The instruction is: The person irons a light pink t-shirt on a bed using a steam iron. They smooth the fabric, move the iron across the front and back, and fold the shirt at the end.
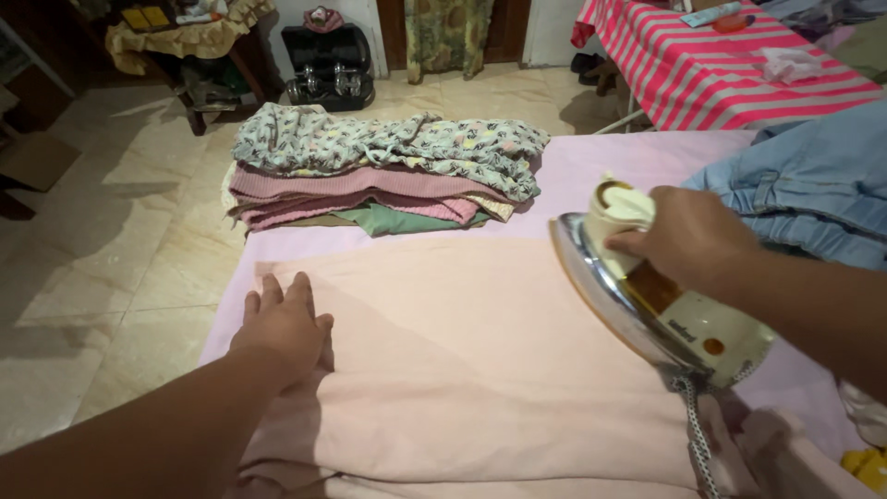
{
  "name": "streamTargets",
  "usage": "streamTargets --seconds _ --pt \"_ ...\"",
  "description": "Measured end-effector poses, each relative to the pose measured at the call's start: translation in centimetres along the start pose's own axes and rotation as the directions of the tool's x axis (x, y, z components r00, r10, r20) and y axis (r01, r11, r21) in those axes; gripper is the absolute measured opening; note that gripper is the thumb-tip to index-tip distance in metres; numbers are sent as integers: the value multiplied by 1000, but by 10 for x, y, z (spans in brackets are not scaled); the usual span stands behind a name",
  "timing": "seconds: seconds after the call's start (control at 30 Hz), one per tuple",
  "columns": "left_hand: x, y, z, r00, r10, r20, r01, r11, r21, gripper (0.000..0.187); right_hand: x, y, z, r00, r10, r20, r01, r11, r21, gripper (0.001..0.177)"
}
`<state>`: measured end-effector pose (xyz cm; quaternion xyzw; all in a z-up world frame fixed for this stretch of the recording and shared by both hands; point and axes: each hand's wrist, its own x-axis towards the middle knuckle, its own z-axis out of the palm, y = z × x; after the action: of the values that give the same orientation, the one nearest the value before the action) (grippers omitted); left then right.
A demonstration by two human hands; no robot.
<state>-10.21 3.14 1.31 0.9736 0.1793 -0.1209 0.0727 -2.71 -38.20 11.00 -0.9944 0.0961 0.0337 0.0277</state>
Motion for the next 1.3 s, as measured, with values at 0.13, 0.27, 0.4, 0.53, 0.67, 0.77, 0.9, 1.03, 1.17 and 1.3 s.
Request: streamTargets --seconds 0.13,0.27,0.4,0.53,0.67,0.77,0.9,1.03,1.17,1.3 --pt "-14 7 -8 989 -135 -51 132 989 -63 72 12 33 5 1000 10 -17 -11 998 -62 70" --pt "-25 14 -20 968 -241 -63 236 969 -79 79 25 66 7 999 -4 -32 0 993 -120 73" --pt "-23 6 -23 940 -340 -10 339 938 -78 88 37 97 13 998 38 -55 -42 996 -78 71" --pt "-5 -13 -17 956 -266 123 260 964 64 81 51 113 16 999 30 -36 -33 995 -95 73" --pt "0 -31 -3 876 -250 414 388 874 -293 47 58 117 20 999 25 -41 -27 998 -54 71" --pt "-7 -49 -7 948 198 251 -173 978 -115 53 51 116 14 999 30 32 -30 1000 3 64" --pt "-19 -29 -8 816 -401 416 571 450 -687 30 46 113 11 998 51 32 -52 997 52 69" --pt "-28 -35 -11 999 -7 -38 8 1000 19 47 47 112 14 999 46 -19 -47 999 -18 78" --pt "-22 -17 -13 898 -436 -55 314 723 -615 40 28 114 13 857 -316 -408 181 924 -337 78" --pt "-15 -14 -24 903 -413 114 379 646 -663 49 -10 85 8 547 -722 -423 568 692 -447 59"
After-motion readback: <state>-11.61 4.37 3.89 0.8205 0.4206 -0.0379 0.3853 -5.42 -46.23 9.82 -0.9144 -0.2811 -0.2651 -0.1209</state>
